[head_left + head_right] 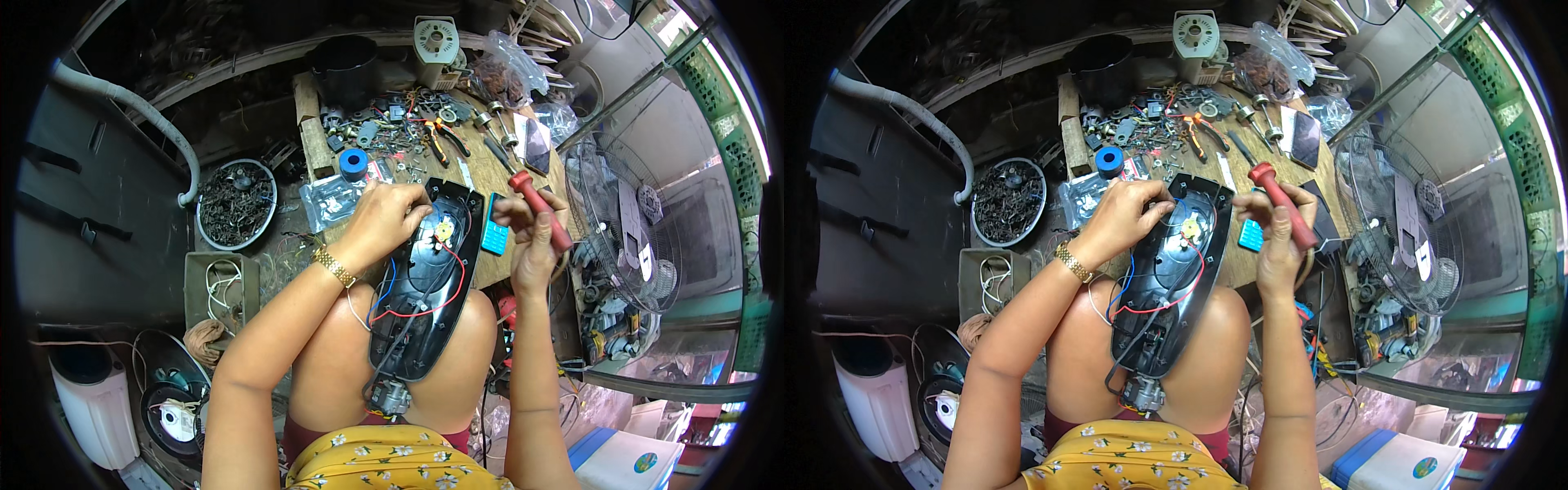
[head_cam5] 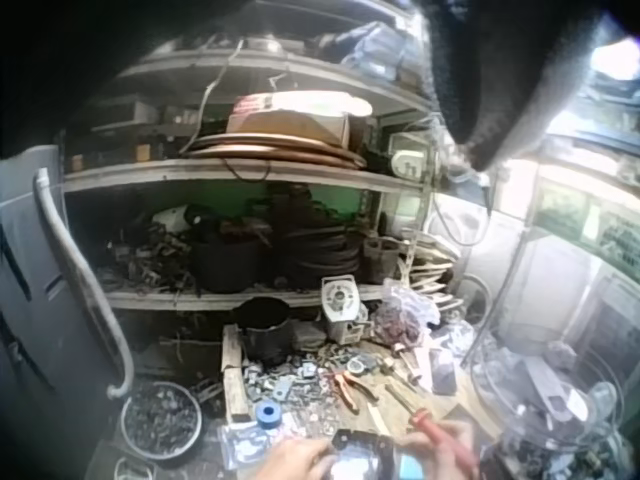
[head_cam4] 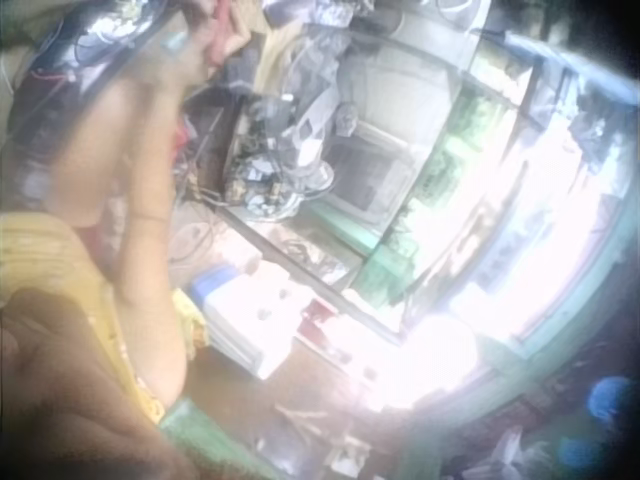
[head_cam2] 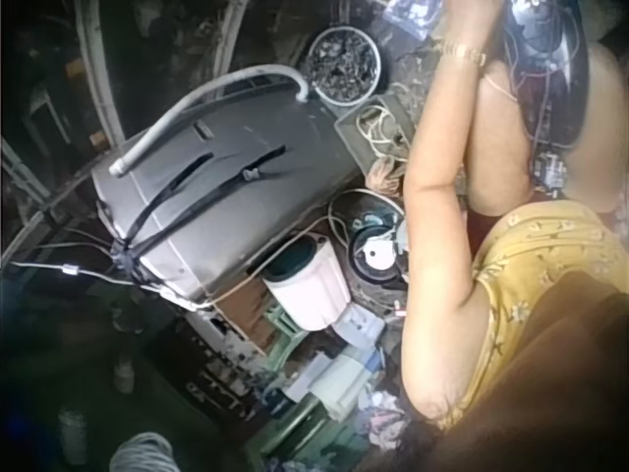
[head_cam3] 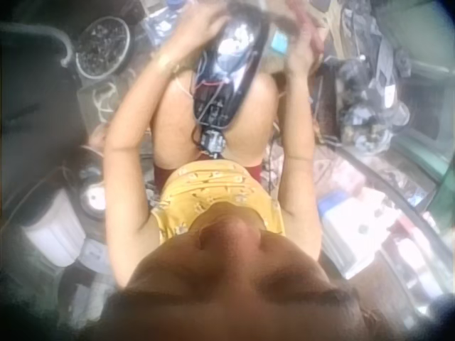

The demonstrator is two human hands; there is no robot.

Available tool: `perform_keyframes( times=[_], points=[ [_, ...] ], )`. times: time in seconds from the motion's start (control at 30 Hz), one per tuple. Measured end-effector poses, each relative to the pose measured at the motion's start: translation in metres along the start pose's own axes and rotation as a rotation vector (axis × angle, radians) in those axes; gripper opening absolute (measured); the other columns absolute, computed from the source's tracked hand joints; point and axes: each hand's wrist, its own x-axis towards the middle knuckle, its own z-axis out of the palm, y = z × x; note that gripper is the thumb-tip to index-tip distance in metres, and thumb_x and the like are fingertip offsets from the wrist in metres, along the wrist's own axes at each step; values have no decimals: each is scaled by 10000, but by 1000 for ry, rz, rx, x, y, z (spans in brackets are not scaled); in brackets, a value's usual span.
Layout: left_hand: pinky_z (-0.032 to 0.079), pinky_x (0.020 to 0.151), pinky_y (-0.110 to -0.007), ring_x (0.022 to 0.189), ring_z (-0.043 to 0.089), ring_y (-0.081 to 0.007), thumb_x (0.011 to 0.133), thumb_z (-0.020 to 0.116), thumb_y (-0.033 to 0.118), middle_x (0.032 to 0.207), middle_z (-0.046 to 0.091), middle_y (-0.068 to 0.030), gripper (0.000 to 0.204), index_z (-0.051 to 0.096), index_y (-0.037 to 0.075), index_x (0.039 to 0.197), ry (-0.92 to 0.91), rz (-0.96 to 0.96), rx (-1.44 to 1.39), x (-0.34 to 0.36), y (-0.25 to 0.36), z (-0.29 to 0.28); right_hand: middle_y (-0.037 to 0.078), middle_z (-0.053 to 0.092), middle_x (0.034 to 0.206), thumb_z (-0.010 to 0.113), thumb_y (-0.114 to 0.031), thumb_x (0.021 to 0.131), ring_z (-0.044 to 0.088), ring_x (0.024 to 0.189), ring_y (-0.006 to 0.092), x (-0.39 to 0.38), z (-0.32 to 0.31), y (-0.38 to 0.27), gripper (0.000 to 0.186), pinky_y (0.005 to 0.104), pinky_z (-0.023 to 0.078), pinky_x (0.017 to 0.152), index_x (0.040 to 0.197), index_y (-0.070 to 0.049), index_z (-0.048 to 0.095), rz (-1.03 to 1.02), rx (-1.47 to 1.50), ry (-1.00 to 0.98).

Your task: The person sits on the floor and uses a soldering iron to work on the internal wiring of a black plastic device. They repeatedly heat and solder connections on a small circuit board, occasionally adjusting wires with their fingers.

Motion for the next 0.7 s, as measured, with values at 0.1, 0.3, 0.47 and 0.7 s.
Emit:
perform_keyframes(
  times=[0.1,0.3,0.47,0.7],
  points=[
    [480,770,-390,735,632,-303,803,705,131,797,651,-151,122,700,36,880,-9,-41,-123,1,-8,4,158,679,834,552,-346,978,588,651,137,0,-10,-20,346,230,431,614,1102,-35,464,16,-104,28],
    [480,794,-399,932,592,-315,775,734,145,989,547,-153,135,708,41,857,89,10,-10,0,-6,11,82,604,731,644,-213,846,562,587,113,3,-16,-44,240,211,406,546,904,9,574,-24,-220,-65],
    [478,823,-407,949,576,-333,769,744,142,993,523,-165,138,710,41,856,54,-66,-42,-1,-9,17,60,574,691,622,-163,801,516,525,104,10,-15,-50,188,237,391,493,784,22,595,64,-297,-168],
    [488,827,-424,956,592,-353,775,747,150,1029,522,-182,147,701,30,847,72,-101,-30,-3,-10,22,69,573,635,605,-134,732,507,525,120,8,1,-45,174,270,392,523,726,38,628,29,-495,-245]
  ],
)
